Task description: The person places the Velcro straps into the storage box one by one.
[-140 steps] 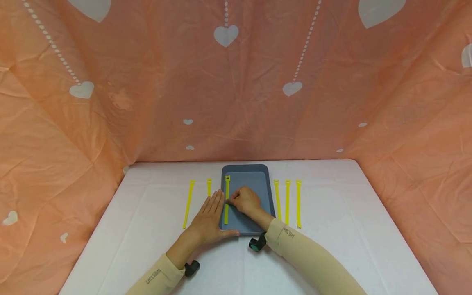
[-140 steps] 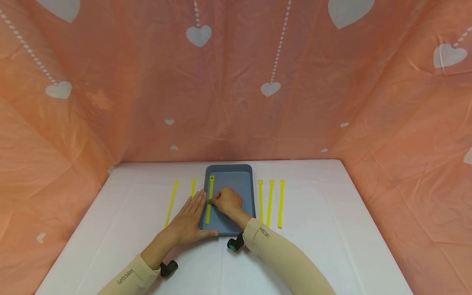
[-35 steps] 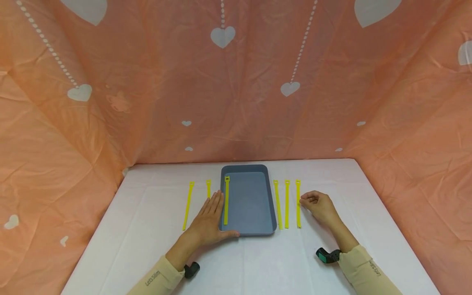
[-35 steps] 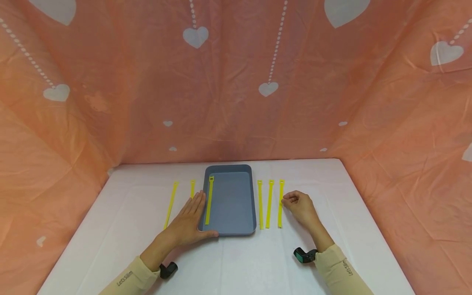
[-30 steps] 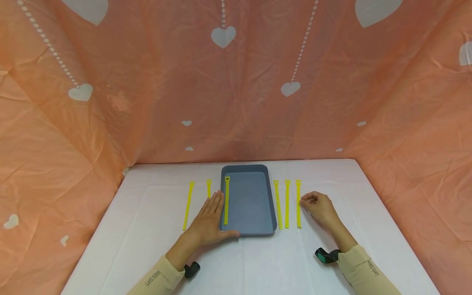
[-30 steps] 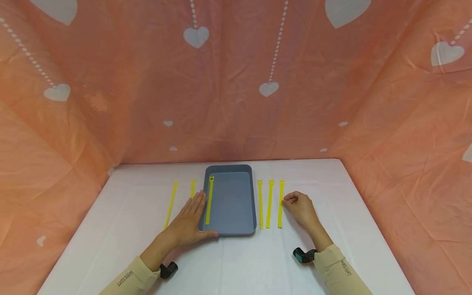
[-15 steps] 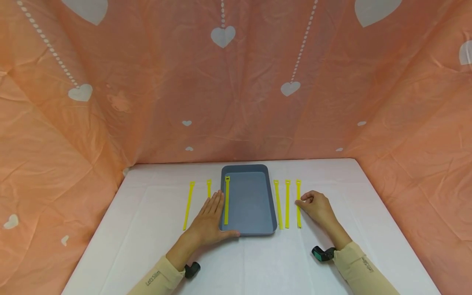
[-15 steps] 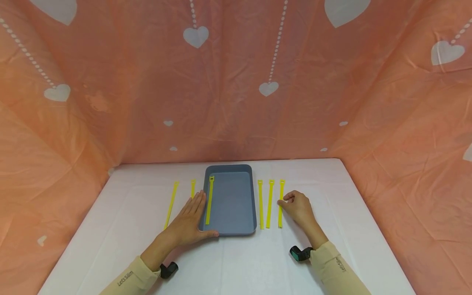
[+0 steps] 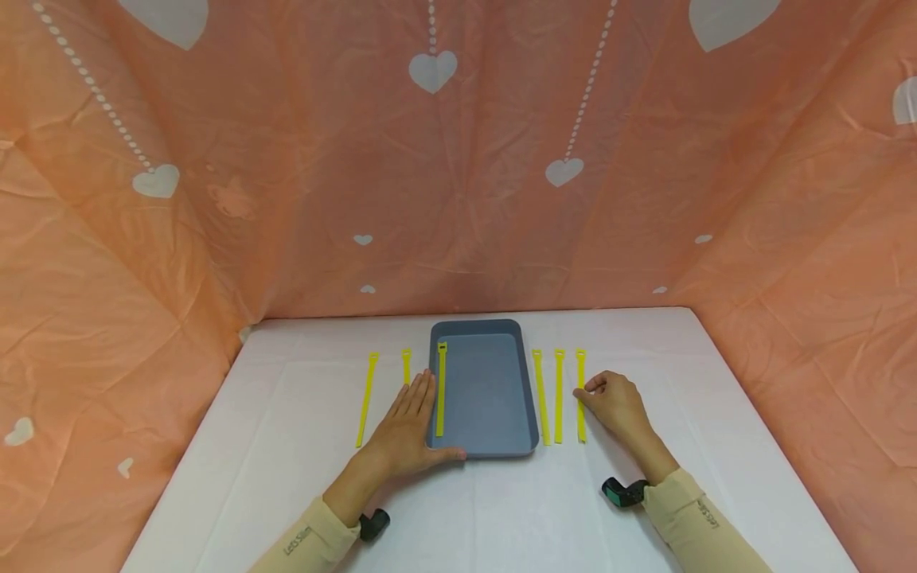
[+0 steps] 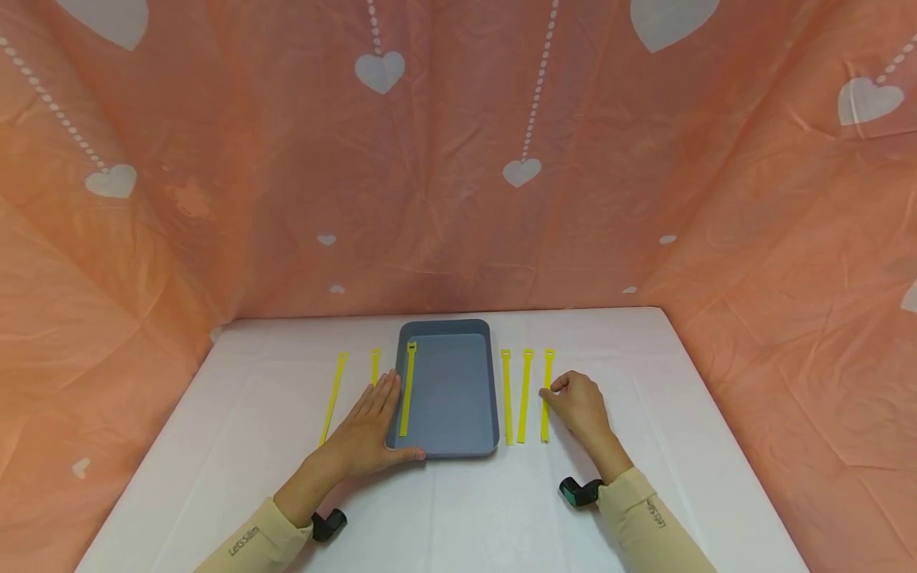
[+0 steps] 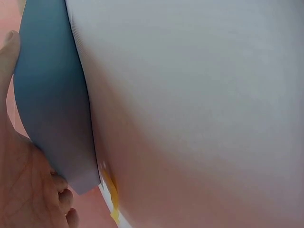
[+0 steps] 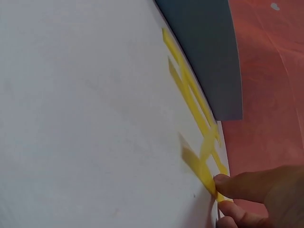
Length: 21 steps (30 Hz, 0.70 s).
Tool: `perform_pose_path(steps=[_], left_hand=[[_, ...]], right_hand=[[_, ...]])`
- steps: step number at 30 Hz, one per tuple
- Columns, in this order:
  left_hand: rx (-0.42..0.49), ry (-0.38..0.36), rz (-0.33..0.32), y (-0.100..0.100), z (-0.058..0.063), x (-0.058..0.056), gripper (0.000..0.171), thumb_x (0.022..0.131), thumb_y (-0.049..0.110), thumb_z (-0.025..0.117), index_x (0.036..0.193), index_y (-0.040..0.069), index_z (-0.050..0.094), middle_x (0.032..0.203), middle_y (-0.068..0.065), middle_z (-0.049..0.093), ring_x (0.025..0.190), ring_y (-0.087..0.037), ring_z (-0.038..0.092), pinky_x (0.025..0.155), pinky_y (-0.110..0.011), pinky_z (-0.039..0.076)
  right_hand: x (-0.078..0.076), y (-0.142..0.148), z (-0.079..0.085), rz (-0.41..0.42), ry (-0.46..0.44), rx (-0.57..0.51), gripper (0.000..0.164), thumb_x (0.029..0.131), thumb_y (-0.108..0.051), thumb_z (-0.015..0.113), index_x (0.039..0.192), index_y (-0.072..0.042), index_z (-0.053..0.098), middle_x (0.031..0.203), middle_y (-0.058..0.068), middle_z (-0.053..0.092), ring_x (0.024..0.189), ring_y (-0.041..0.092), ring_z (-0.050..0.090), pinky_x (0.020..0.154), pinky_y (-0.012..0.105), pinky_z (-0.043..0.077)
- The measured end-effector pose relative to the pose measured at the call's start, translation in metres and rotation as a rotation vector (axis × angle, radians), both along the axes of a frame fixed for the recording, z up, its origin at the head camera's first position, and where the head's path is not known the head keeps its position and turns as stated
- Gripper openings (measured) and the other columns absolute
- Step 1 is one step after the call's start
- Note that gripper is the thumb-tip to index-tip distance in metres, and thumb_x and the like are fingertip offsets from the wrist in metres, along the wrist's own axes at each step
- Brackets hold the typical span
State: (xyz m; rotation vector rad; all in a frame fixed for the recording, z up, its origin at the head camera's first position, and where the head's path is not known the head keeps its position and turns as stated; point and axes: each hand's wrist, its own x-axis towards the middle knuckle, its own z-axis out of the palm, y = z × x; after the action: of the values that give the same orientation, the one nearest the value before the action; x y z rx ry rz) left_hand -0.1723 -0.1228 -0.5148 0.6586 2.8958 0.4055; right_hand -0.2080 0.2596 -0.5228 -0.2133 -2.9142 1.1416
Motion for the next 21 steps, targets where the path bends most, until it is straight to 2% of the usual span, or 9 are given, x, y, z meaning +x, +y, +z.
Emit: perform_pose_path(steps=[9, 21], left_hand=[[0.005, -0.004, 0.010, 0.0012, 0.0015, 0.0014, 0.135, 0.085, 0.086, 0.066, 0.171, 0.000, 0.008, 0.180, -0.017, 0.003, 0.167, -0.033, 0.002, 0.135, -0.051, 0.008], [0.009, -0.001, 0.006, 0.0010, 0.0018, 0.0014, 0.135, 0.085, 0.085, 0.067, 0.171, 0.000, 0.008, 0.180, -0.018, 0.003, 0.167, -0.034, 0.002, 0.135, -0.052, 0.009]], right_hand=[[0.0042, -0.0018, 0.0048, -0.015, -0.013, 0.090, 0.023, 0.093, -0.021, 0.081, 0.091, -0.001, 0.071, 0.084, 0.010, 0.068, 0.077, 0.026, 0.062, 0.066, 0.035, 0.046], [0.0044, -0.0025, 0.0080, -0.040, -0.070, 0.123, 0.024, 0.094, -0.025, 0.078, 0.096, -0.002, 0.073, 0.091, 0.013, 0.070, 0.082, 0.028, 0.063, 0.066, 0.038, 0.047]])
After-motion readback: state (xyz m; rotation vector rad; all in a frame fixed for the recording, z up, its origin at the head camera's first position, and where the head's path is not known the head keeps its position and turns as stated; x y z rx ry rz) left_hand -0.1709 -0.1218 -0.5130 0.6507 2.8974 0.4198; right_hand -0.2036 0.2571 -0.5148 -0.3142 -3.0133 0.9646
